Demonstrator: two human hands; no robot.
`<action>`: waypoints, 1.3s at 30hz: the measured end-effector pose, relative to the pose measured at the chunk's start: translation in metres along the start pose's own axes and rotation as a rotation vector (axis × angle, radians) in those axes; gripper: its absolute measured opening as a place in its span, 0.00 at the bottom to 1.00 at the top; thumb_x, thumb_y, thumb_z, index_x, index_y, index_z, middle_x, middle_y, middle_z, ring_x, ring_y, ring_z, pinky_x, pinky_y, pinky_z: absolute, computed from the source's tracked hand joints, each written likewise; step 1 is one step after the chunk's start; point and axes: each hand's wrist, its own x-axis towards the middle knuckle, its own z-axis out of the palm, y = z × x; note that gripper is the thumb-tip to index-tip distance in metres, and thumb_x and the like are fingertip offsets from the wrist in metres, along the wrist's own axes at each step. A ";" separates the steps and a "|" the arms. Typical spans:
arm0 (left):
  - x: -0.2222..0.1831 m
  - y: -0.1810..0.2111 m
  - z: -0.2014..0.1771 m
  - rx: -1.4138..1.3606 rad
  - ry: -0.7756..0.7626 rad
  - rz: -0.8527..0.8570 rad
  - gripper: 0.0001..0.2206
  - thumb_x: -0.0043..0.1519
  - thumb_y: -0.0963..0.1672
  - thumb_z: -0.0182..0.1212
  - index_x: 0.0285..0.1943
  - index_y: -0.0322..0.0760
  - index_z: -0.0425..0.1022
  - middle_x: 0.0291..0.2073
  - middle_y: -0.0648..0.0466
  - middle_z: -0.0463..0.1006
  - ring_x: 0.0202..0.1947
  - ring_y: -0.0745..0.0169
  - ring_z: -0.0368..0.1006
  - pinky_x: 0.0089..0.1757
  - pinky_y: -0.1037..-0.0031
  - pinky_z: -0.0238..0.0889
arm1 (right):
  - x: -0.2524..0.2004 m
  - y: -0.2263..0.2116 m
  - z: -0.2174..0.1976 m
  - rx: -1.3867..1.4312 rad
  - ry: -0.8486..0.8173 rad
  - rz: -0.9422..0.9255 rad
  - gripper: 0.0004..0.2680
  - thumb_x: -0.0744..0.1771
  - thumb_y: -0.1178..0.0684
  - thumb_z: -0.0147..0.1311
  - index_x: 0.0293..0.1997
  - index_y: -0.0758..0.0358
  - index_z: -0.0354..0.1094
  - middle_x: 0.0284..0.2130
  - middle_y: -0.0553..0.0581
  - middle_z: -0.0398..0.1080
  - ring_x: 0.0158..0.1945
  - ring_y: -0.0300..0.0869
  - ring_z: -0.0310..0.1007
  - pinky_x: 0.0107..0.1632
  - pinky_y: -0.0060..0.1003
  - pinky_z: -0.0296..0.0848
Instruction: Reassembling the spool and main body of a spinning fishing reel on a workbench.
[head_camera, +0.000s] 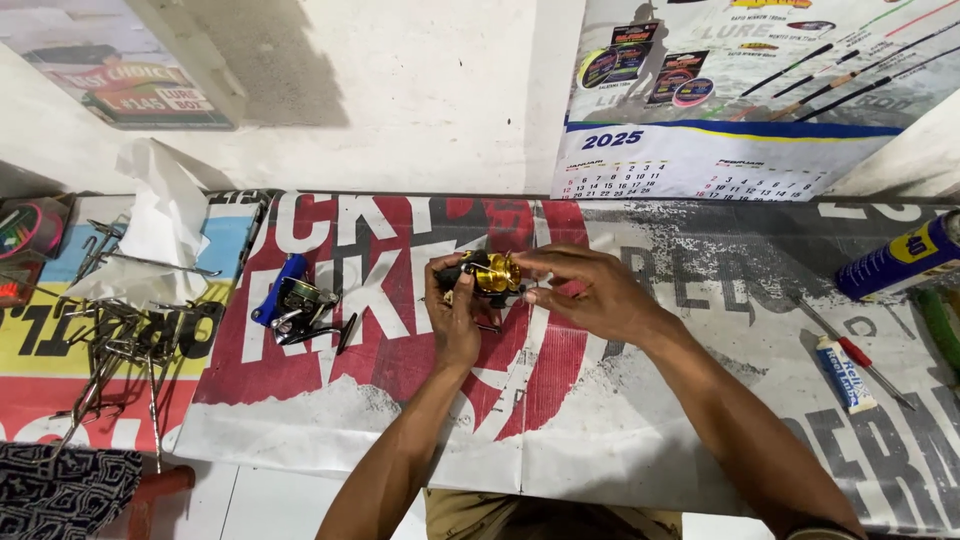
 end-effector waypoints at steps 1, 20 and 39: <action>-0.004 0.010 0.009 0.000 -0.002 0.002 0.10 0.69 0.45 0.53 0.54 0.34 0.65 0.34 0.48 0.73 0.15 0.61 0.74 0.18 0.78 0.70 | 0.000 0.004 0.000 -0.001 0.002 -0.002 0.16 0.66 0.61 0.59 0.61 0.66 0.68 0.51 0.66 0.74 0.51 0.57 0.76 0.49 0.53 0.78; -0.002 -0.015 -0.014 0.091 -0.081 -0.016 0.12 0.67 0.45 0.54 0.56 0.34 0.65 0.35 0.45 0.73 0.13 0.60 0.73 0.18 0.78 0.70 | -0.002 0.008 -0.002 0.009 0.078 0.071 0.10 0.64 0.58 0.65 0.49 0.68 0.75 0.35 0.65 0.79 0.40 0.50 0.81 0.41 0.47 0.82; -0.004 0.015 0.018 -0.229 0.027 -0.304 0.08 0.66 0.48 0.54 0.46 0.41 0.68 0.26 0.46 0.73 0.08 0.59 0.65 0.12 0.75 0.64 | -0.007 -0.021 0.001 -0.286 0.002 0.017 0.23 0.65 0.53 0.60 0.69 0.62 0.60 0.47 0.71 0.74 0.45 0.61 0.79 0.37 0.52 0.83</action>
